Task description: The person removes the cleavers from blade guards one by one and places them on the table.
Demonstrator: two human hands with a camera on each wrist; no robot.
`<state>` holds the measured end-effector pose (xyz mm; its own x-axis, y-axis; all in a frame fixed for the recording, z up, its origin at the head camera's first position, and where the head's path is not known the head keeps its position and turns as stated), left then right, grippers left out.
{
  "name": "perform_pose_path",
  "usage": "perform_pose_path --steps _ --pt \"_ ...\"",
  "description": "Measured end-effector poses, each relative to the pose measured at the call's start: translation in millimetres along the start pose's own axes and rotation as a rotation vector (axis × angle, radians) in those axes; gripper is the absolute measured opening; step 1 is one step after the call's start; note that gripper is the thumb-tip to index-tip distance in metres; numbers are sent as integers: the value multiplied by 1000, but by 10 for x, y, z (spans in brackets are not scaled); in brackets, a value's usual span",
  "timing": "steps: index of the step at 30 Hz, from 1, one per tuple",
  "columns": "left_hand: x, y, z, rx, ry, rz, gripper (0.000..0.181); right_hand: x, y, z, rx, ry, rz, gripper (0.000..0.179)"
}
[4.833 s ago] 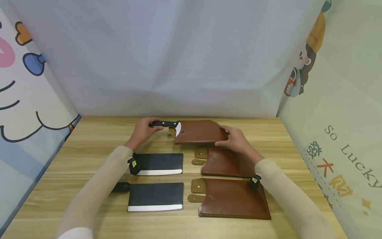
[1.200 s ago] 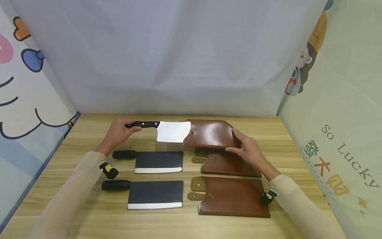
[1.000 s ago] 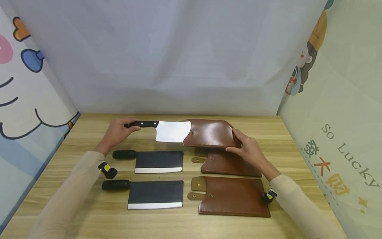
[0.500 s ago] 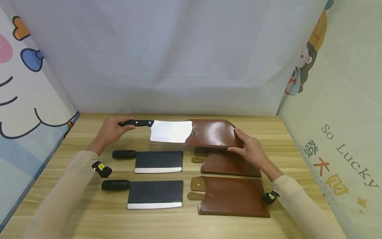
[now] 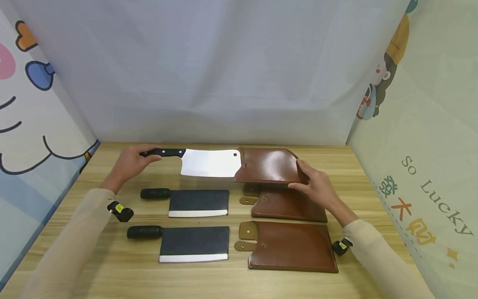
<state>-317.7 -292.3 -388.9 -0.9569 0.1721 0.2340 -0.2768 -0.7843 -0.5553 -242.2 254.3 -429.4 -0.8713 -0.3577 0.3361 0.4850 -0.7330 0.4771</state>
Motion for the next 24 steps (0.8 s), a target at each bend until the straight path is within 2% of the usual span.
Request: perform_pose_path --steps 10,16,24 --pt "0 72 102 38 -3 12 38 12 -137 109 -28 18 -28 92" --pt "1 94 134 58 -13 -22 37 33 -247 155 -45 34 -33 92" --pt "37 150 80 81 -31 -62 32 56 -361 172 -57 53 -45 91"
Point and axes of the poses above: each hand's wrist, its own x-axis towards the middle knuckle, its own z-axis out of the back of the hand, y = z × x, the point moved 2 cm from there along x, towards the middle knuckle, and after that the axes turned 8 degrees about z, right-handed, at the moved point
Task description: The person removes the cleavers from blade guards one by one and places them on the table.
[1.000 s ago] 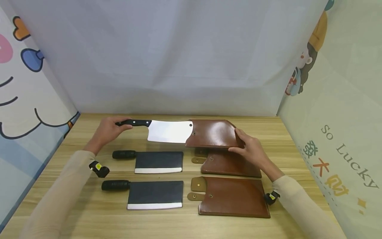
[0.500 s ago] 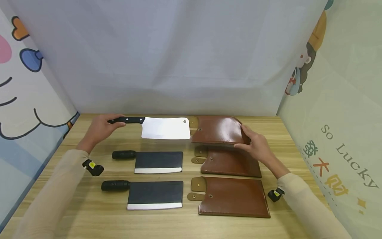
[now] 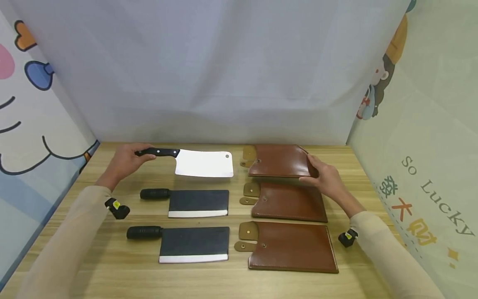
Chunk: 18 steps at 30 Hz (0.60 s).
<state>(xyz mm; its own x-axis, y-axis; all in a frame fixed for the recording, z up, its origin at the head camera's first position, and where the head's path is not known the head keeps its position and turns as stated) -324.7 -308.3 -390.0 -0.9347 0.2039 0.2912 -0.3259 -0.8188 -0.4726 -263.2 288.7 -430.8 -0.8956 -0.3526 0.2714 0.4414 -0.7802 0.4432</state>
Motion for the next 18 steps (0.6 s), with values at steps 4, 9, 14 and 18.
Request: perform_pose_path --steps 4,9,14,18 --pt "36 37 -63 -10 11 4 29 9 -48 -2 -4 13 -5 91" --pt "53 94 -129 -13 17 -12 26 20 -96 -14 -7 27 -4 91" --pt "54 125 -173 -10 21 -49 27 24 -135 -37 -4 52 -21 91" --pt "58 137 -196 -14 49 -18 29 33 -157 -57 5 80 -41 92"
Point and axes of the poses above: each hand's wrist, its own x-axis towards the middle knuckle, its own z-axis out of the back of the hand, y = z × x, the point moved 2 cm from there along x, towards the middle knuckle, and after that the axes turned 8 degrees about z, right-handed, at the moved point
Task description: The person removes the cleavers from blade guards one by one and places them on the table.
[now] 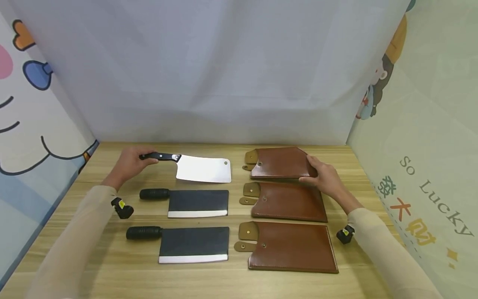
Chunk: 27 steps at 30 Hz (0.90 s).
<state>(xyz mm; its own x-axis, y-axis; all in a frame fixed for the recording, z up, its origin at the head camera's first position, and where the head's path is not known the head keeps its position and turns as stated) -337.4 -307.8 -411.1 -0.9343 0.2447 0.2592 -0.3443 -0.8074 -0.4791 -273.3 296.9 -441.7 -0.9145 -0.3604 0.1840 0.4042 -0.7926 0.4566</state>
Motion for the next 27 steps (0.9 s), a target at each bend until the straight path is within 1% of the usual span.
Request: perform_pose_path --steps 4,12,17,20,24,27 --pt "8 23 -14 4 31 39 30 24 -9 -15 -2 11 5 92" --pt "9 134 -37 22 85 76 34 92 -40 -34 -26 55 9 93" --pt "24 194 -53 25 122 106 38 150 -78 -22 -34 66 7 92" --pt "26 217 -75 20 160 137 41 185 -108 -21 -35 75 -2 91" --pt "22 248 -130 15 225 190 43 204 -153 -40 -44 95 -13 91" --pt "20 278 -176 26 264 226 46 202 -196 -74 -46 105 -15 90"
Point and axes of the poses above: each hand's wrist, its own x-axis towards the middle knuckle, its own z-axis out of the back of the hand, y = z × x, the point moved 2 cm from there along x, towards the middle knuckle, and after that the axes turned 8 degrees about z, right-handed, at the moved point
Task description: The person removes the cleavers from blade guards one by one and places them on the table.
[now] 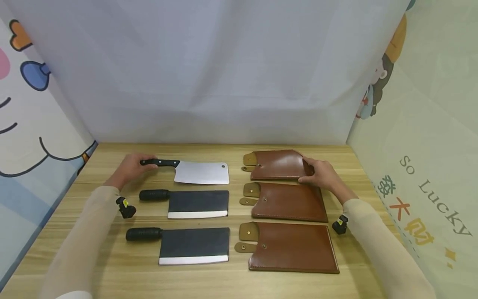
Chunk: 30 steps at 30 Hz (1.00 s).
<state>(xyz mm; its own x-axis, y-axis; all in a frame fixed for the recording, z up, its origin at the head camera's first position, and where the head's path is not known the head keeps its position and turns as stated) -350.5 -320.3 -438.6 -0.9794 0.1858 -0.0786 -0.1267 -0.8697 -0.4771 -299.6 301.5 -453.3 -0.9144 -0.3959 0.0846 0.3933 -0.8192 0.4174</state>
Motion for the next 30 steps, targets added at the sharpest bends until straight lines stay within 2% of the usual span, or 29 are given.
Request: perform_pose_path --steps 5,9,12,17,20,26,30 --pt "5 66 -75 5 38 43 49 -9 -53 -48 0 13 -3 90" --pt "1 110 -110 13 37 44 50 -13 -82 -71 4 22 -8 90" --pt "-1 123 -124 14 20 23 48 -11 -95 -81 10 23 -10 91" --pt "6 139 -151 24 -4 -47 42 0 -116 -97 17 27 -15 91" --pt "11 135 -159 27 -9 -60 41 8 -128 -101 13 29 -24 91" --pt "38 124 -171 22 29 15 57 -12 -124 -72 15 55 -30 88" --pt "17 79 -164 -2 54 57 69 -61 -115 -8 24 43 -26 83"
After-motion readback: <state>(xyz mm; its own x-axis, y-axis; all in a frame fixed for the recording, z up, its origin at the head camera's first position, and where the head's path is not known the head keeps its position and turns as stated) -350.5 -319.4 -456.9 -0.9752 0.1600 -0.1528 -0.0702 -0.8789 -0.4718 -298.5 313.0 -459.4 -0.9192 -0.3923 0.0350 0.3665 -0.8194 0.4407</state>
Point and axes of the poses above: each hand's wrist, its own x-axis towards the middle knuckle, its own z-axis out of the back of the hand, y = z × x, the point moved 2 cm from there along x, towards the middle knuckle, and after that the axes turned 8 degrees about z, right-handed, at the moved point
